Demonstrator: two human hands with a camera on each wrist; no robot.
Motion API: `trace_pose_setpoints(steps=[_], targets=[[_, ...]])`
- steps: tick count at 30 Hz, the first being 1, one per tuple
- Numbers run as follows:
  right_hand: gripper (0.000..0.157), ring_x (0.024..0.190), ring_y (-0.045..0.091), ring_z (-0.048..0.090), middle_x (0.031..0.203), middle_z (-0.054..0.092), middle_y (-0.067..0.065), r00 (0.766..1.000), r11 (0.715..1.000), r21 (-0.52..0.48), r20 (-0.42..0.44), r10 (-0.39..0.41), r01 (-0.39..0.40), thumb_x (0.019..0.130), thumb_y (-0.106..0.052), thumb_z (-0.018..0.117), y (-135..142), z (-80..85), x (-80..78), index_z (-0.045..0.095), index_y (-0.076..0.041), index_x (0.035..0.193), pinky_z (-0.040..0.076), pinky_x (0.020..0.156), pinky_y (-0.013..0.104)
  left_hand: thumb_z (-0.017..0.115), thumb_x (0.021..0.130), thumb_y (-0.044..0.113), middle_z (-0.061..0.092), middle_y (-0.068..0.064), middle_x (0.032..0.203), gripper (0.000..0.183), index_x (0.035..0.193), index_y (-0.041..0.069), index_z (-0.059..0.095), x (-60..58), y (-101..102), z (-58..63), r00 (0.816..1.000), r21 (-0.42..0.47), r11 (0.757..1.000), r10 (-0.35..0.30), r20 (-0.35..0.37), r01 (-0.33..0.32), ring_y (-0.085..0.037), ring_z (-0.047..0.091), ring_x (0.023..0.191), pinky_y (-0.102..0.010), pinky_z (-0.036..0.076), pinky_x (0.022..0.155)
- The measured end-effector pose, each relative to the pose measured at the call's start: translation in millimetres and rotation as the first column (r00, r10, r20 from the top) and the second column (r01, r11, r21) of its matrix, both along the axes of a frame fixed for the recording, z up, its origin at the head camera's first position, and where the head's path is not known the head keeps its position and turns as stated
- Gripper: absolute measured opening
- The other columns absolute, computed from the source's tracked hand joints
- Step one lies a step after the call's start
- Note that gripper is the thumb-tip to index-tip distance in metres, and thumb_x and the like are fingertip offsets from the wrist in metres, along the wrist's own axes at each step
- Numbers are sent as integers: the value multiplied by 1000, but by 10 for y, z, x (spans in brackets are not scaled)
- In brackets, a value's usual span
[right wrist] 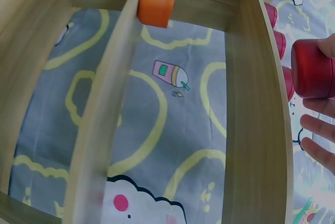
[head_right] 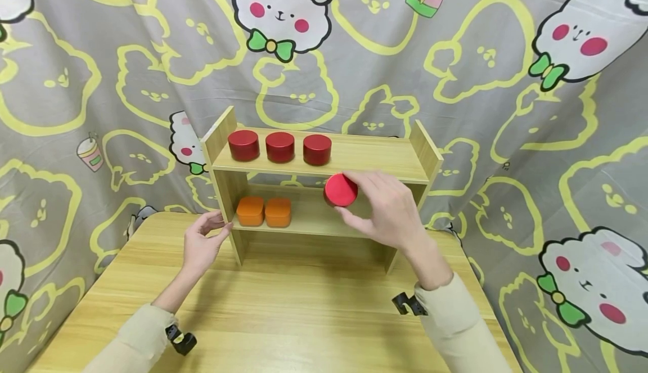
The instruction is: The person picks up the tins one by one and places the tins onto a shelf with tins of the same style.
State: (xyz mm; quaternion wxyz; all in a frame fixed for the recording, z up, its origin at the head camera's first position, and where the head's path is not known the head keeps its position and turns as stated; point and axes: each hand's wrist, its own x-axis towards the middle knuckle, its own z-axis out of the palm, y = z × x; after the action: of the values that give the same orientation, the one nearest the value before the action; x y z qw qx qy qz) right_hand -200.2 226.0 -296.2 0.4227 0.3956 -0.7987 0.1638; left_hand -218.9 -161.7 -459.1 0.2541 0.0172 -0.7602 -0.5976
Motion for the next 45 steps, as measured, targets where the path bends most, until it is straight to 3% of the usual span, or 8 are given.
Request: trace_pose_setpoints(steps=[6, 12, 18, 23, 25, 30, 32, 45], targets=[[60, 89, 30, 72, 106, 78, 15, 1000, 1000, -9, -18, -23, 23, 98, -53, 62, 11, 93, -62, 70, -3, 130, 58, 66, 44, 74, 89, -9, 72, -30, 113, 33, 122, -8, 70, -9, 16, 2, 1000, 2, 1000, 19, 23, -19, -9, 76, 93, -2, 55, 74], [58, 94, 33, 72, 109, 78, 16, 998, 998, -7, 4, -57, 57, 94, -47, 69, 46, 150, -122, 69, -3, 132, 59, 70, 46, 77, 89, -6, 74, -25, 114, 33, 121, -3, 73, -2, 6, -1, 1000, 19, 1000, -2, 1, 2, 2, 70, 91, -6, 57, 75], [57, 101, 38, 72, 111, 78, 17, 997, 997, -25, -5, -77, 77, 85, -34, 78, 90, 191, -236, 70, -5, 132, 61, 78, 53, 78, 88, -6, 74, -26, 114, 33, 121, -3, 73, -28, -15, -39, 1000, 17, 1000, 0, -6, 0, -2, 72, 91, -4, 55, 74], [57, 105, 38, 71, 113, 78, 17, 993, 993, -33, -7, -116, 116, 81, -31, 80, 122, 211, -324, 70, -6, 131, 62, 75, 56, 74, 90, -9, 73, -29, 114, 33, 122, -7, 70, -1, 21, 16, 1000, 2, 1000, 10, 14, -10, -10, 75, 94, -3, 55, 75], [58, 106, 38, 71, 115, 78, 17, 992, 991, -32, 0, -129, 129, 81, -31, 81, 135, 214, -354, 70, -6, 132, 62, 74, 56, 74, 89, -10, 72, -31, 114, 33, 122, -8, 70, 30, 40, 61, 1000, 8, 1000, 4, 14, -4, -7, 74, 93, -2, 55, 75], [58, 108, 37, 70, 117, 77, 16, 990, 989, -37, 18, -140, 141, 82, -33, 81, 144, 237, -417, 69, -7, 133, 62, 75, 56, 77, 89, -7, 73, -28, 115, 33, 121, -5, 72, 7, 8, 26, 1000, 33, 999, -24, -4, 24, 3, 69, 90, -4, 57, 75], [58, 108, 37, 70, 118, 77, 15, 989, 989, -33, 27, -145, 146, 82, -34, 81, 143, 249, -432, 69, -8, 133, 63, 76, 55, 79, 88, -5, 74, -25, 114, 33, 121, -2, 73, -20, -19, -17, 999, 38, 999, -32, -10, 32, 2, 69, 90, -5, 58, 75], [57, 95, 33, 68, 108, 76, 14, 977, 982, 7, 93, -191, 191, 87, -35, 81, 152, 277, -533, 68, -7, 136, 57, 64, 47, 79, 89, -4, 74, -24, 113, 32, 120, -1, 74, -7, -23, -18, 999, 32, 999, -42, -25, 43, -4, 73, 93, -5, 58, 74]])
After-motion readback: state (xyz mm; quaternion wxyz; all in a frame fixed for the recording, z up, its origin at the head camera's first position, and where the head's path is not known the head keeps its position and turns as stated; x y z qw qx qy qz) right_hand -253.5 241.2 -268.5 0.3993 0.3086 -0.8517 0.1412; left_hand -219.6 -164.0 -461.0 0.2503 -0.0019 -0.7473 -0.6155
